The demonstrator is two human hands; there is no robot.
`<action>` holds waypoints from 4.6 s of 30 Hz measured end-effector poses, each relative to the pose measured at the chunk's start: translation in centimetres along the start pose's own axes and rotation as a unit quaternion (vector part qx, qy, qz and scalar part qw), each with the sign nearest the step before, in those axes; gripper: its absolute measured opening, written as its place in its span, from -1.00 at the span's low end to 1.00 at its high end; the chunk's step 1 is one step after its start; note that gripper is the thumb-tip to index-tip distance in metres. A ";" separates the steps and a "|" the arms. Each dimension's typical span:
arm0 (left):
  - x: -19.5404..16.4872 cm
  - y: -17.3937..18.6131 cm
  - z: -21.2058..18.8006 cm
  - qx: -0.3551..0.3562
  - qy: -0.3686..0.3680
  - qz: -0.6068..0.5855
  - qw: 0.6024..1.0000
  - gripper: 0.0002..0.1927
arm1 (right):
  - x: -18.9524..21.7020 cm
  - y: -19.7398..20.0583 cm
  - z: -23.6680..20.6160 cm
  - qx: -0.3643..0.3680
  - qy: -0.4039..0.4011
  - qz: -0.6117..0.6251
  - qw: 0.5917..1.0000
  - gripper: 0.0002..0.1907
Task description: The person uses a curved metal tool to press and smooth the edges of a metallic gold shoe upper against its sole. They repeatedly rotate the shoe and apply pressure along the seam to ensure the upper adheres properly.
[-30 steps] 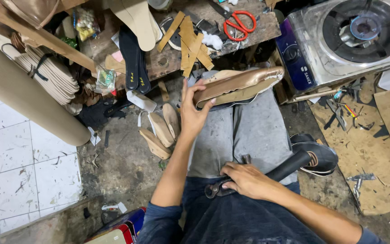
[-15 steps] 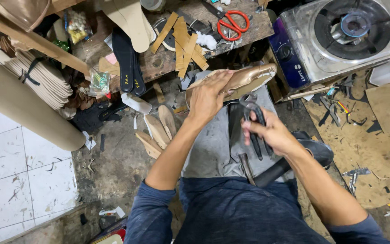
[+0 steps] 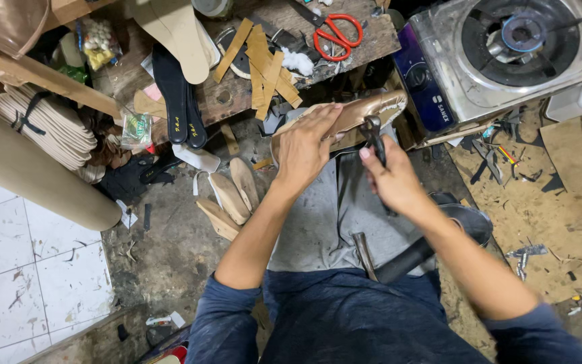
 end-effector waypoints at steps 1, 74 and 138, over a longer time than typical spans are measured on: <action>0.1 0.0 0.4 0.010 0.006 -0.004 1.000 -0.44 | -0.3 -0.9 0.2 -0.041 0.053 -0.013 0.998 -0.77; 0.0 1.9 -3.5 0.070 0.041 0.215 0.973 -0.38 | 2.4 -0.5 -2.1 -0.025 0.264 -0.437 0.859 -0.78; -1.6 -0.1 2.4 0.118 -0.008 0.088 0.989 -0.53 | 1.7 4.5 0.6 0.026 0.301 -0.472 0.828 -0.70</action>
Point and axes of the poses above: each hand's wrist, its own z-axis towards the middle knuckle, its own y-axis out of the back of the hand, x = y × z, the point moved 1 cm from there along z, towards the middle knuckle, and after that the axes turned 3 degrees about -z, right-handed, at the moved point
